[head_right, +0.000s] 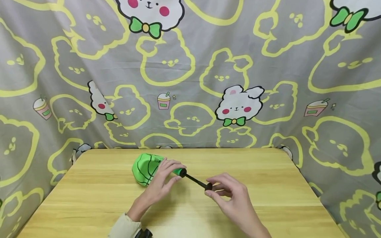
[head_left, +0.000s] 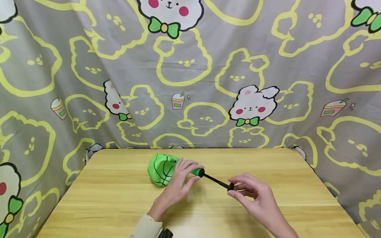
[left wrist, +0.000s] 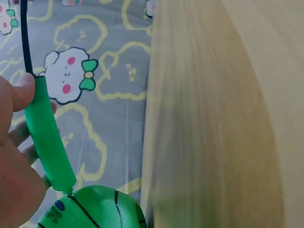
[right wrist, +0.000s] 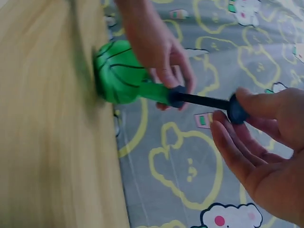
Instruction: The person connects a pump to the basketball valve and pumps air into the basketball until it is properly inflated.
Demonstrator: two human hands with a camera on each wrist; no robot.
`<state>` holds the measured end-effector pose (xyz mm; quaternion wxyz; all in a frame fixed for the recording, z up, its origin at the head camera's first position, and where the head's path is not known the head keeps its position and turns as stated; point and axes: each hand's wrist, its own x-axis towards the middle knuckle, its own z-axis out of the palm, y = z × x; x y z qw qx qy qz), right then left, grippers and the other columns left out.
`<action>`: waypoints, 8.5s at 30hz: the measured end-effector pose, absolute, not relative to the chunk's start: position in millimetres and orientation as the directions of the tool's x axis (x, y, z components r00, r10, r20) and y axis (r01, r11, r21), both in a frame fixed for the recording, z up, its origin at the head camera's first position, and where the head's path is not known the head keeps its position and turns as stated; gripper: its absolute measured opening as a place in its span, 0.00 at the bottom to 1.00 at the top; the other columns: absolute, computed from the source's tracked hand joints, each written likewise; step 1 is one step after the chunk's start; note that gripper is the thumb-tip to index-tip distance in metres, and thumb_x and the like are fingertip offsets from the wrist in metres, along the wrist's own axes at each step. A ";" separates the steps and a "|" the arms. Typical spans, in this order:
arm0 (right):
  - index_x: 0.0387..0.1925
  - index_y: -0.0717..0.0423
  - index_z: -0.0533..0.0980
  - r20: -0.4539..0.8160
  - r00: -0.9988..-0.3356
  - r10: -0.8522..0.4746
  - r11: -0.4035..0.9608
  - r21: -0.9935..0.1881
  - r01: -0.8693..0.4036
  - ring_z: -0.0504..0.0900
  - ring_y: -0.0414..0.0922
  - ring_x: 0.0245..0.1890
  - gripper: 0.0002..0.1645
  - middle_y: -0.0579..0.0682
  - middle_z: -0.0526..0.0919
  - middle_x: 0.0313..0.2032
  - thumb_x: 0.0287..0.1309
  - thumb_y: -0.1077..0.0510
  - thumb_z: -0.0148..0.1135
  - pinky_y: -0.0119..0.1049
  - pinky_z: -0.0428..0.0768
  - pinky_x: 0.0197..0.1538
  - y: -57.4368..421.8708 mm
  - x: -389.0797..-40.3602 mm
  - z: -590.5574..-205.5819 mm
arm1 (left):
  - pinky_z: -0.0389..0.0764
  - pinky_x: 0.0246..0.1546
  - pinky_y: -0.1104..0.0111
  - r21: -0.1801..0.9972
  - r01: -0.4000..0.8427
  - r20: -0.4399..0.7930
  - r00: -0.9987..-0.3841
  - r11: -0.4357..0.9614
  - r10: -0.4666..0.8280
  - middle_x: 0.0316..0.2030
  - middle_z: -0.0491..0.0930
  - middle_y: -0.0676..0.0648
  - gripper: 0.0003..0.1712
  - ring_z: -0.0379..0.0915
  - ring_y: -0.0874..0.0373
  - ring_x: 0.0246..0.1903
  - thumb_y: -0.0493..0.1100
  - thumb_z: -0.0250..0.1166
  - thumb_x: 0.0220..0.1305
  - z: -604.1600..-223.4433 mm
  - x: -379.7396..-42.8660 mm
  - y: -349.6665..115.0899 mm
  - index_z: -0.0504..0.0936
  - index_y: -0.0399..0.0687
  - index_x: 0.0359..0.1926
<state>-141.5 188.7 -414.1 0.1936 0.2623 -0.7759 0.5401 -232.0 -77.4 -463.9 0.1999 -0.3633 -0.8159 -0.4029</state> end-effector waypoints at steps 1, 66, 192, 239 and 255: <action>0.48 0.52 0.83 0.587 -0.790 -0.178 0.304 -0.730 -0.612 0.89 0.44 0.36 0.22 0.49 0.86 0.42 0.53 0.72 0.74 0.35 0.86 0.36 186.8 -140.7 -416.0 | 0.45 0.72 0.38 0.515 0.753 0.620 -0.658 0.410 0.428 0.55 0.80 0.51 0.19 0.72 0.53 0.60 0.42 0.67 0.68 -464.1 -231.2 -77.2 0.82 0.53 0.59; 0.42 0.46 0.79 0.429 -0.887 -0.172 0.303 -0.834 -0.462 0.87 0.43 0.35 0.25 0.45 0.84 0.39 0.47 0.74 0.75 0.37 0.86 0.38 164.4 -173.1 -415.3 | 0.62 0.67 0.45 0.445 0.759 0.591 -0.648 0.476 0.481 0.52 0.79 0.57 0.19 0.73 0.59 0.56 0.48 0.64 0.65 -455.5 -237.0 -76.4 0.82 0.55 0.57; 0.42 0.58 0.86 0.498 -0.866 -0.036 0.237 -0.838 -0.492 0.88 0.43 0.41 0.18 0.54 0.86 0.39 0.47 0.72 0.77 0.39 0.85 0.41 169.5 -168.7 -389.4 | 0.66 0.60 0.50 0.493 0.764 0.712 -0.630 0.416 0.312 0.49 0.83 0.54 0.17 0.76 0.55 0.54 0.43 0.71 0.64 -458.7 -239.0 -87.9 0.85 0.49 0.54; 0.42 0.52 0.84 0.430 -0.902 -0.052 0.253 -0.868 -0.428 0.88 0.44 0.39 0.20 0.47 0.86 0.38 0.48 0.72 0.77 0.36 0.86 0.40 127.9 -186.3 -425.3 | 0.65 0.60 0.53 0.548 0.730 0.610 -0.683 0.409 0.402 0.50 0.81 0.60 0.15 0.75 0.63 0.55 0.44 0.70 0.66 -458.1 -230.5 -81.3 0.82 0.56 0.53; 0.44 0.51 0.84 0.492 -0.862 -0.119 0.255 -0.824 -0.506 0.87 0.45 0.41 0.21 0.47 0.86 0.41 0.49 0.72 0.76 0.37 0.86 0.42 151.7 -181.3 -408.6 | 0.63 0.63 0.47 0.564 0.708 0.601 -0.704 0.425 0.377 0.52 0.82 0.56 0.16 0.76 0.60 0.56 0.45 0.70 0.66 -455.4 -232.5 -89.4 0.81 0.51 0.54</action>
